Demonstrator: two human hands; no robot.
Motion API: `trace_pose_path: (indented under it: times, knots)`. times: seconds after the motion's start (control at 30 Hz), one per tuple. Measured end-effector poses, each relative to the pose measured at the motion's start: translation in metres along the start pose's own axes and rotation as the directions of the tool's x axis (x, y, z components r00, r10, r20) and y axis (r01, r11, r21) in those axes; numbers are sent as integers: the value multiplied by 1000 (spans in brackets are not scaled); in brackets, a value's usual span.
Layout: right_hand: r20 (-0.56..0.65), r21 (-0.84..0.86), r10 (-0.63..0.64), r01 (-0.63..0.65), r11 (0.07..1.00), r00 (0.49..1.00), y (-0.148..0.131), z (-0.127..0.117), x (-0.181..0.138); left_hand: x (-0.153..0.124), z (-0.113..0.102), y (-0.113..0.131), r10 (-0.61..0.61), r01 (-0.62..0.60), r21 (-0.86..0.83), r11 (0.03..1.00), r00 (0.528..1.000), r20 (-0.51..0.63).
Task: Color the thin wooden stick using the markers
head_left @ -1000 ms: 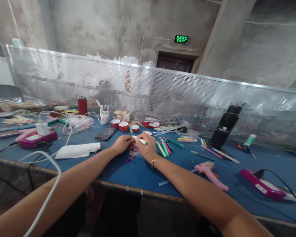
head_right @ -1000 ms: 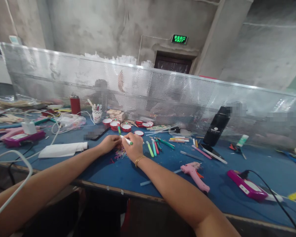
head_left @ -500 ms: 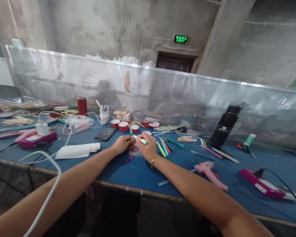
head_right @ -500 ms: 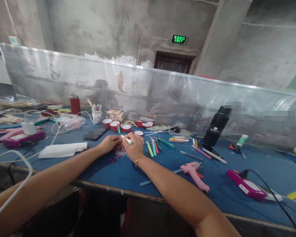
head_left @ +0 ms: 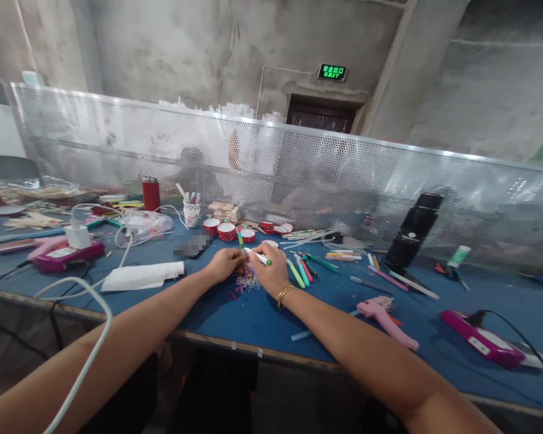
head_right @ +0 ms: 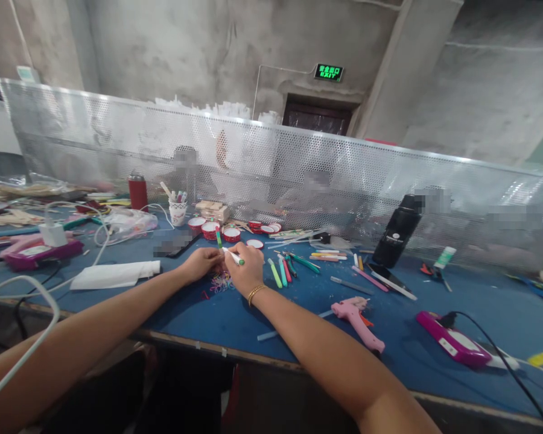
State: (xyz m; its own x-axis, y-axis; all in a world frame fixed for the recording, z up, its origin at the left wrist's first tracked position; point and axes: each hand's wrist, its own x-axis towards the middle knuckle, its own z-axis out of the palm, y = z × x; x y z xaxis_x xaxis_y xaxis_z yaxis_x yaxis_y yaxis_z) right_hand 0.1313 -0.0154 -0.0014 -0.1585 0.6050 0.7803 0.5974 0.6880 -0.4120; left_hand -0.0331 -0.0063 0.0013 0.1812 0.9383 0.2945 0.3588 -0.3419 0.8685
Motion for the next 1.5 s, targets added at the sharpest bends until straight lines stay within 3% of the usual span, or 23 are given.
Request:
trace_pose_path:
  times: [0.67, 1.5]
  knots:
    - [-20, 4, 3, -3, 1000, 1000, 1, 0, 1, -1, 1, 3, -41, 41, -33, 999, 999, 3]
    - [8, 75, -20, 20, 997, 1000, 3, 0, 2, 4, 1, -12, 13, -10, -79, 997, 999, 39]
